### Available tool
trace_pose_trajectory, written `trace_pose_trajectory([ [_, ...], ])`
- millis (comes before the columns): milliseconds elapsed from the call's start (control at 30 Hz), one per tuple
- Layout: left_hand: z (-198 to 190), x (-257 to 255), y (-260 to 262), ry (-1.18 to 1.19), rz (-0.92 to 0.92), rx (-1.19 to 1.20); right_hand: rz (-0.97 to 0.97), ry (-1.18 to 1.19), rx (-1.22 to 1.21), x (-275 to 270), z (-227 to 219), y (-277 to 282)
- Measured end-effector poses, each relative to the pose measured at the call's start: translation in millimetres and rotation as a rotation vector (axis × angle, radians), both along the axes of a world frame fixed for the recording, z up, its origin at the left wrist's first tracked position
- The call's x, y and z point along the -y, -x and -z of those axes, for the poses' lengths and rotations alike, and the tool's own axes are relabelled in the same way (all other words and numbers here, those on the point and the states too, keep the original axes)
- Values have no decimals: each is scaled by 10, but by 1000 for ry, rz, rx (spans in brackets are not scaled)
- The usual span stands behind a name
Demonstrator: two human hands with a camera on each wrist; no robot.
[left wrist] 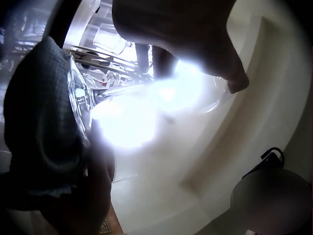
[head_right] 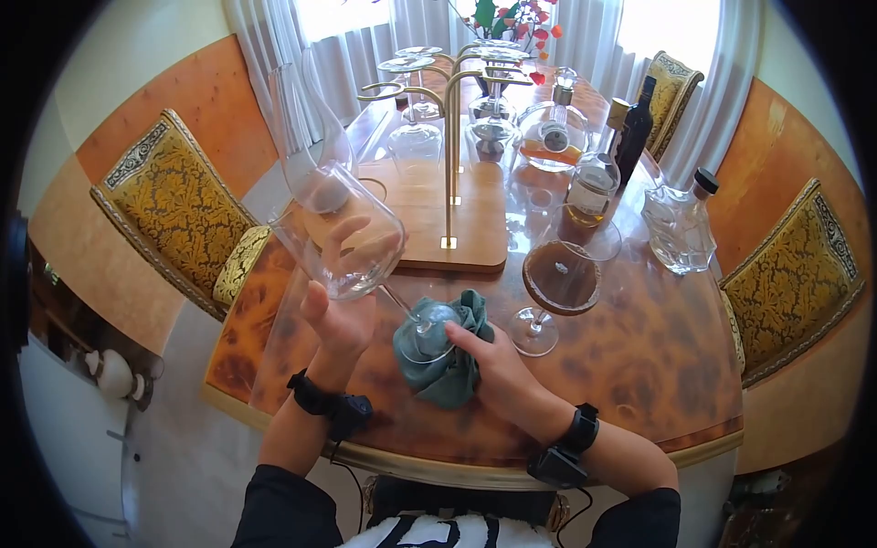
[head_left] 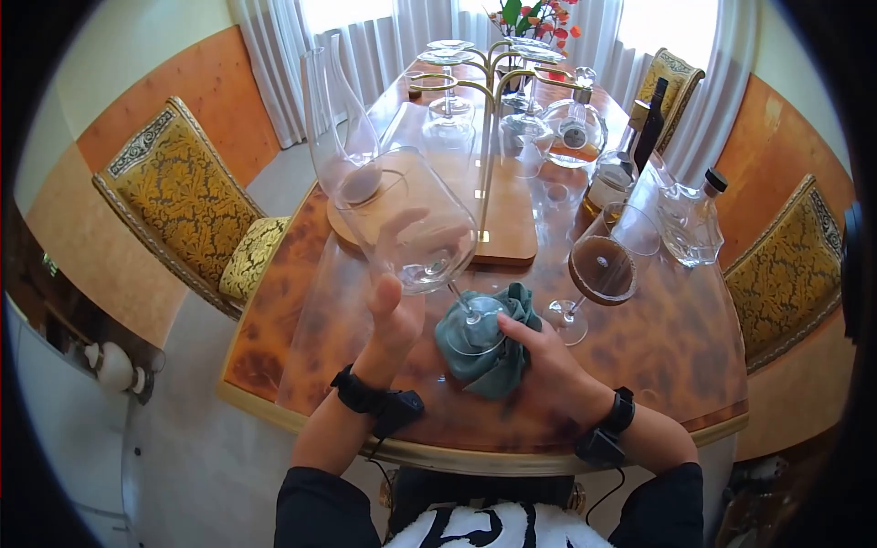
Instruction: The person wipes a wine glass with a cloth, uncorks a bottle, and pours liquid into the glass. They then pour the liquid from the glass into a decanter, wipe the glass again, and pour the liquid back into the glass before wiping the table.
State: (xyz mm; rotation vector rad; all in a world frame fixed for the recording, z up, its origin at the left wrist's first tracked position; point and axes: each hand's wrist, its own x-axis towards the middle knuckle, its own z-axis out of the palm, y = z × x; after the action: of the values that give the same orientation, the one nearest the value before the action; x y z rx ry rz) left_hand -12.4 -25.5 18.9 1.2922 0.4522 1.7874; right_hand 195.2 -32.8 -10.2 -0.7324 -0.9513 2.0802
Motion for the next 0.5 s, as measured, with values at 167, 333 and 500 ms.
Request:
trace_pose_trajectory([
  [167, 10, -118, 83, -104, -324, 21, 21, -307, 178, 114, 27, -218],
  [333, 2, -119, 127, -81, -427, -21, -29, -1407, 810, 307, -333, -548],
  [500, 40, -70, 14, -17, -262, -29, 36, -1256, 894, 319, -249, -1203],
])
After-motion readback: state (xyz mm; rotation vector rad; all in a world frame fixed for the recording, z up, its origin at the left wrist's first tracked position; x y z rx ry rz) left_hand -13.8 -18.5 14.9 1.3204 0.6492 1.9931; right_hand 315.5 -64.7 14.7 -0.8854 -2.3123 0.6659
